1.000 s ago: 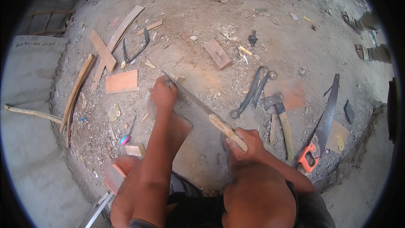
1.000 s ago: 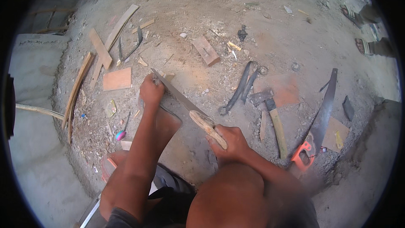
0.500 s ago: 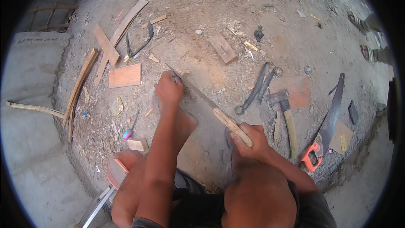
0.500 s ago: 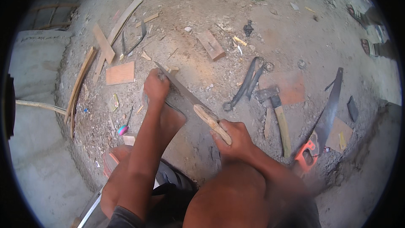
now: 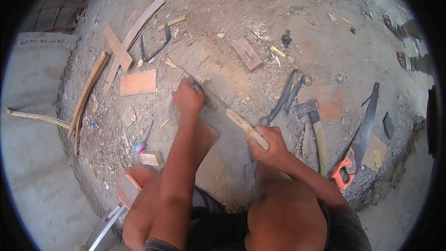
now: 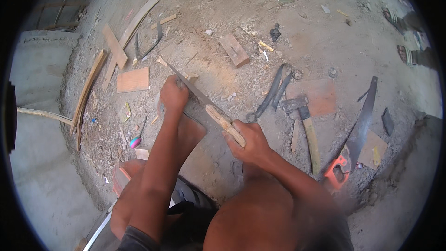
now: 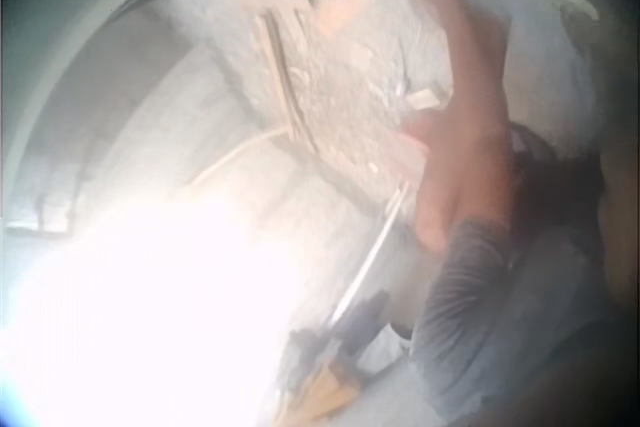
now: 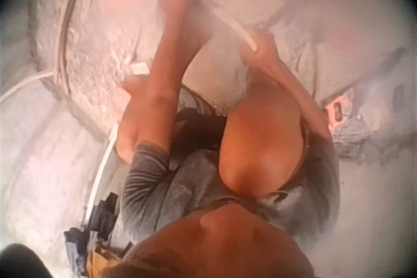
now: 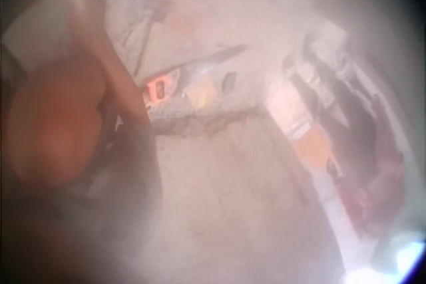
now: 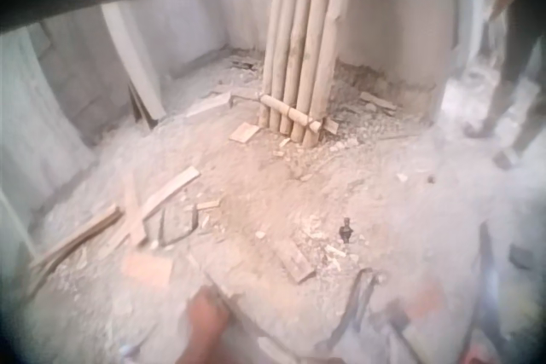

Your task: The person uses a hand saw to cut a wood block and then uses an axe to trim a long curved piece of timber. They measure a piece of wood with a tape measure while a second person sits nearby.

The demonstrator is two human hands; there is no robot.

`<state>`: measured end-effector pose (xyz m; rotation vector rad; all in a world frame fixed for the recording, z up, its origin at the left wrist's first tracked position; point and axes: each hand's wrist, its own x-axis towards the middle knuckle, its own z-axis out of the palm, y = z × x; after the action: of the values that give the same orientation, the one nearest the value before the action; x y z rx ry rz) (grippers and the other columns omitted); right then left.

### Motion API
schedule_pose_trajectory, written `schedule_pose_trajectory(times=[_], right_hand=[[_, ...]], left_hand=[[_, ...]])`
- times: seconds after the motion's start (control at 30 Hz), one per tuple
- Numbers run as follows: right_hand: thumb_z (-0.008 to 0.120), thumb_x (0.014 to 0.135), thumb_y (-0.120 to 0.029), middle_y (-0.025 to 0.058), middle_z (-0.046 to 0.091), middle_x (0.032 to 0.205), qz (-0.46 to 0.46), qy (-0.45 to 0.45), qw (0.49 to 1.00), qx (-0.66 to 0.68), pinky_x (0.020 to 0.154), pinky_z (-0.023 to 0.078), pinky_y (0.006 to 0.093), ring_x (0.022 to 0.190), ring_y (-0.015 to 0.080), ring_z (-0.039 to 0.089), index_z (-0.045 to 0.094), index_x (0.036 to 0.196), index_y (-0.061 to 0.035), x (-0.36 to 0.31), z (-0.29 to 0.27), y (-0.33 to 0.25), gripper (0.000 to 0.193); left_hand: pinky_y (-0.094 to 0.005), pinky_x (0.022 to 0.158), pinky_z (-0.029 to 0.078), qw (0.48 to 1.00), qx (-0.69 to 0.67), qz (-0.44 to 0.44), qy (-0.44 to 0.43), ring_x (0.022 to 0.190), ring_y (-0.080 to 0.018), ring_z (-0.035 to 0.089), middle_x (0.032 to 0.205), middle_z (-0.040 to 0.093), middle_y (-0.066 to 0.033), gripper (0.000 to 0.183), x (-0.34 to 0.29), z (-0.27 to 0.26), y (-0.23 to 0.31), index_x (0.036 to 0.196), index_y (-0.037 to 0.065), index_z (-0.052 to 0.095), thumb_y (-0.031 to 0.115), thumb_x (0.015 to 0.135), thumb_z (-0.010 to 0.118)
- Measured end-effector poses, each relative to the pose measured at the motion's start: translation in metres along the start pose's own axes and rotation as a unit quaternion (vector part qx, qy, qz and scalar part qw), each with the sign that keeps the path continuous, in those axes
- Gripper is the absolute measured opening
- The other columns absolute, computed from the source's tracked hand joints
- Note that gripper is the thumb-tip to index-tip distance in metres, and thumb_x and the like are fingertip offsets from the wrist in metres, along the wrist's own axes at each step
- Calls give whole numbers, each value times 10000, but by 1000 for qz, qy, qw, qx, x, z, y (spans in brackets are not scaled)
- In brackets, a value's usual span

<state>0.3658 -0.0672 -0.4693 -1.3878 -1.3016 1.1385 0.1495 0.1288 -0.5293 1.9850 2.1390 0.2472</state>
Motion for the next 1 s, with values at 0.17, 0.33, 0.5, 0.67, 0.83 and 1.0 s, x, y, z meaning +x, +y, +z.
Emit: schedule_pose_trajectory(times=[0.17,0.33,0.5,0.67,0.83,1.0], right_hand=[[704,876,-97,218,580,622,-31,8,999,-22,533,476,430,550,396,622,582,814,18,14,18,6,178],[701,884,-108,248,582,646,18,-2,1000,9,536,471,438,569,431,606,560,807,18,-27,-10,-4,203],[711,882,-109,221,588,633,-40,27,998,-27,534,471,432,542,397,613,575,808,17,14,21,13,199],[714,884,-114,218,588,625,-56,42,996,-63,530,469,422,532,383,616,563,793,25,-5,12,3,225],[703,887,-94,209,581,615,7,5,1000,-9,521,465,403,510,348,612,574,794,24,-7,6,4,197],[699,888,-82,196,577,607,-56,49,996,-40,507,458,391,492,315,608,575,791,16,17,27,14,185]], left_hand=[[-540,1064,399,1000,-20,-14,-8,1072,-375,673,1076,732,-169,348,4,-3,-8,1169,99,678,206,840,718],[-542,1066,392,1000,-6,-4,9,1031,-371,685,1040,737,-163,328,-1,-1,-2,1152,101,683,202,841,718],[-543,1070,391,1000,-23,-7,2,1026,-370,686,1028,736,-159,313,1,-1,0,1142,104,684,195,844,714],[-542,1061,397,1000,-19,-10,12,1012,-373,693,1031,737,-152,296,-1,-5,-1,1127,102,685,189,845,709],[-533,1049,409,1000,-9,-1,1,1013,-375,696,1036,736,-155,298,1,-2,2,1125,103,686,191,841,704],[-531,1049,409,1000,-15,-14,-18,1014,-372,697,1058,734,-159,304,5,-5,2,1127,104,687,199,839,705]])
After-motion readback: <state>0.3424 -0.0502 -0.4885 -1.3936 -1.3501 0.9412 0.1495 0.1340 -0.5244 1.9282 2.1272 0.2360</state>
